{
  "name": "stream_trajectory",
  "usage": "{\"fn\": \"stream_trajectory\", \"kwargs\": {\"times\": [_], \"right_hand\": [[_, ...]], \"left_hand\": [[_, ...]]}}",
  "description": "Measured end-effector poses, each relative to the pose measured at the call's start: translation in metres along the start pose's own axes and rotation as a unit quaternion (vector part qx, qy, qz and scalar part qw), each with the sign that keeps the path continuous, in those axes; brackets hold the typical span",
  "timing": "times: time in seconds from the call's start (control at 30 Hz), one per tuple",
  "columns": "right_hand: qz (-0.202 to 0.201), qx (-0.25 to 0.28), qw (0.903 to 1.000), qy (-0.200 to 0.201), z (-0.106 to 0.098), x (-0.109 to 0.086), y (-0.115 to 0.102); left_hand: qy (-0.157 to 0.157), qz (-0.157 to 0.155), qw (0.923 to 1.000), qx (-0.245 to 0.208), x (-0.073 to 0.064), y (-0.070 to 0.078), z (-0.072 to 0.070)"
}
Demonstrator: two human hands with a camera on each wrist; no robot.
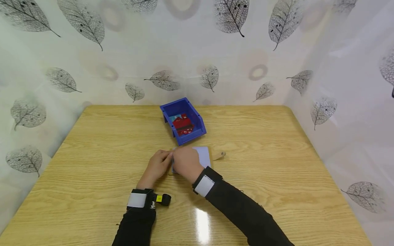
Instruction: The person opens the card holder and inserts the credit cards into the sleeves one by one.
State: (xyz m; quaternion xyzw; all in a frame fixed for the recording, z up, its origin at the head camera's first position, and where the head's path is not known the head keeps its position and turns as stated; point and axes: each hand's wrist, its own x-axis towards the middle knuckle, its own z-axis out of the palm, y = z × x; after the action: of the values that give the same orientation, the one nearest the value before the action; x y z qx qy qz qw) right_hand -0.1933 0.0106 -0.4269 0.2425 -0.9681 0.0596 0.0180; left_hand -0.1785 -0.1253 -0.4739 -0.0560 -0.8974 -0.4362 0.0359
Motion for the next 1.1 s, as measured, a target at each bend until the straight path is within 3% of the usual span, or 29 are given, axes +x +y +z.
{"fn": "stream_trajectory", "kwargs": {"times": [0.1,0.17,0.4,0.53,0.63,0.87,0.97,1.1], "right_hand": [[0.000,-0.062,0.9980,0.015,0.005,0.001,-0.013],[0.005,-0.093,0.9956,0.005,0.007,0.002,-0.019],[0.004,-0.111,0.9917,-0.063,0.003,0.009,-0.028],[-0.006,-0.068,0.9905,-0.119,-0.003,0.015,-0.020],[-0.008,-0.006,0.9864,-0.164,-0.010,0.022,-0.007],[-0.041,0.121,0.9674,-0.219,-0.026,0.038,0.035],[-0.027,0.150,0.9667,-0.206,-0.035,0.047,0.051],[0.010,0.114,0.9869,-0.113,-0.041,0.064,0.065]], "left_hand": [[0.000,-0.001,1.0000,0.009,0.000,-0.001,-0.001],[-0.005,-0.006,0.9999,0.012,0.000,-0.001,-0.001],[0.007,-0.017,0.9997,0.016,0.000,-0.003,-0.001],[0.019,-0.023,0.9994,0.018,0.001,-0.003,0.001],[0.027,-0.024,0.9992,0.019,0.001,-0.001,0.002],[0.030,-0.043,0.9985,0.015,0.000,0.001,0.002],[0.021,-0.055,0.9981,0.014,-0.001,0.001,0.004],[0.011,-0.064,0.9978,0.005,-0.001,0.003,0.006]]}}
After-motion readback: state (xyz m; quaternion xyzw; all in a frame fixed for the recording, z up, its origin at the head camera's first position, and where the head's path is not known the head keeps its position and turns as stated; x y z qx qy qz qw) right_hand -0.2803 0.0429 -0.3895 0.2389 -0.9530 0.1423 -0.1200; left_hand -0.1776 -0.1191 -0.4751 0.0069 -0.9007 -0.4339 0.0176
